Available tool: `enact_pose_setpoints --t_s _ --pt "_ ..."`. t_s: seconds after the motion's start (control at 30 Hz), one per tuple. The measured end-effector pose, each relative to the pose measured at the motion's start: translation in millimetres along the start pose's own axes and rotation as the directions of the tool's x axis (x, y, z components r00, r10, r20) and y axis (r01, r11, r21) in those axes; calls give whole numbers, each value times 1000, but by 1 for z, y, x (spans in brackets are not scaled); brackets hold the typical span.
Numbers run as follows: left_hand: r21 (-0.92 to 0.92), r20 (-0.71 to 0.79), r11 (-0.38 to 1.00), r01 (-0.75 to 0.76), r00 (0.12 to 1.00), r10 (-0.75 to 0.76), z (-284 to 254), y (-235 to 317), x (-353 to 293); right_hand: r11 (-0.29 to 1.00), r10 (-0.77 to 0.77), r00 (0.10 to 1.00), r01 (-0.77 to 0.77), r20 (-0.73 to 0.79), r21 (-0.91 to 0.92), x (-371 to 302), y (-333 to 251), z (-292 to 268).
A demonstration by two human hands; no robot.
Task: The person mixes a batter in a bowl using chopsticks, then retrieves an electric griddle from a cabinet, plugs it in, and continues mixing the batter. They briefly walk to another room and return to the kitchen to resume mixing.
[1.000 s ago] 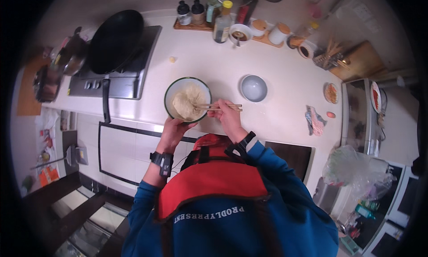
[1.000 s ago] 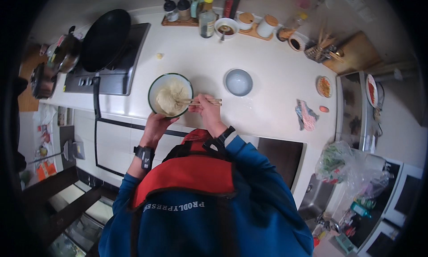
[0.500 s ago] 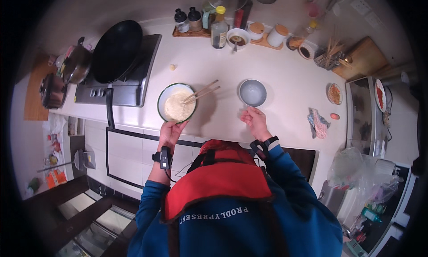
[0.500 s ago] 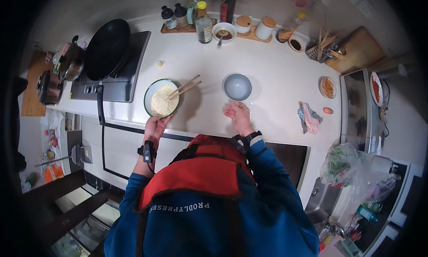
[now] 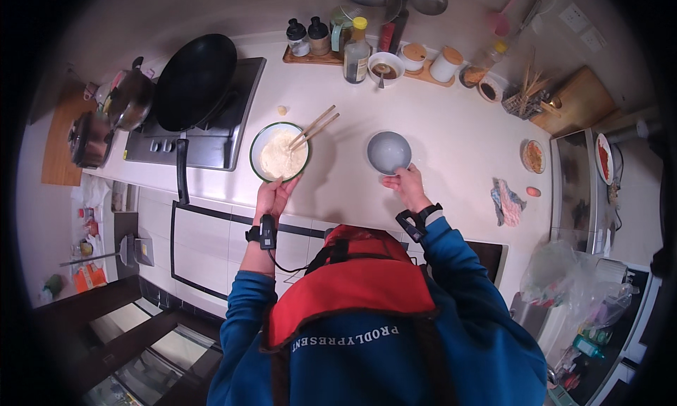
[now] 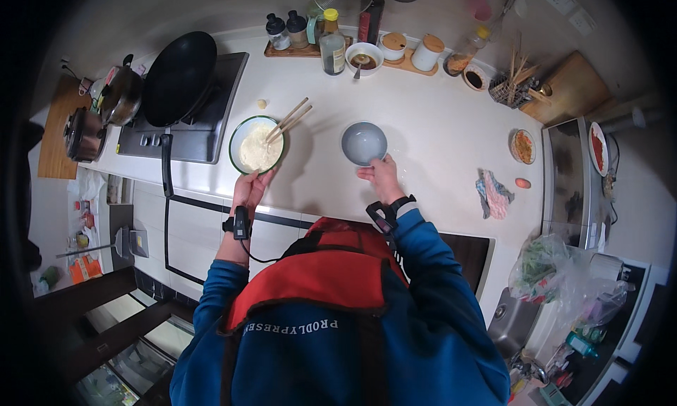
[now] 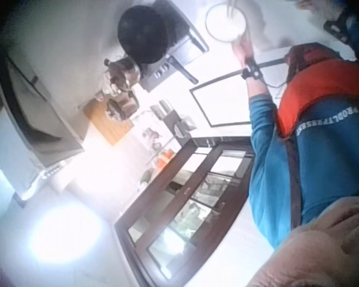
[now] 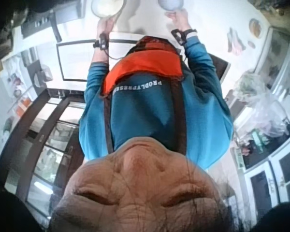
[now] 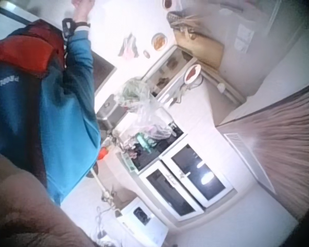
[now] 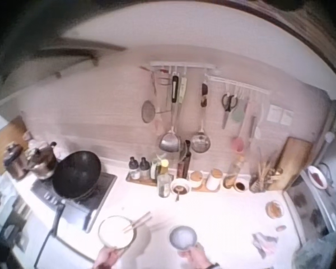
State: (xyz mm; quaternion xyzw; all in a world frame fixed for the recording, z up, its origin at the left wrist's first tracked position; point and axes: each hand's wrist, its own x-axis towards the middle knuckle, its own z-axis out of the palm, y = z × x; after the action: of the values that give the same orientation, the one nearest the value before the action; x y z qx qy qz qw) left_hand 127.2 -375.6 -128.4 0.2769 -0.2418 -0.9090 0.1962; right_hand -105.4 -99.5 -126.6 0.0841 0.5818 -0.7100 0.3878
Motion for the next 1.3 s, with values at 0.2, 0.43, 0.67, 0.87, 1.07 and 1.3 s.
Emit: enact_pose_setpoints --t_s 0.2,0.43,0.67,0.87,1.07,1.3 --pt "37 -80 997 -72 994 75 5 0 7 998 65 980 -62 187 -22 0 13 48" --pt "159 -126 986 -57 989 77 0 1 6 993 120 952 -115 280 -35 15 36 85" --pt "270 -148 963 -9 988 50 -3 1 7 998 29 953 -44 301 42 28 48 86" --pt "258 -247 964 -62 960 128 -2 -7 5 995 22 932 -56 363 84 23 52 66" --pt "164 -265 977 -140 947 180 -3 -14 0 486 -660 747 501 75 -716 3 5 -86" --pt "34 -306 997 -75 949 82 -4 -37 -40 288 -792 405 -411 -457 -865 -46 -73 -307"
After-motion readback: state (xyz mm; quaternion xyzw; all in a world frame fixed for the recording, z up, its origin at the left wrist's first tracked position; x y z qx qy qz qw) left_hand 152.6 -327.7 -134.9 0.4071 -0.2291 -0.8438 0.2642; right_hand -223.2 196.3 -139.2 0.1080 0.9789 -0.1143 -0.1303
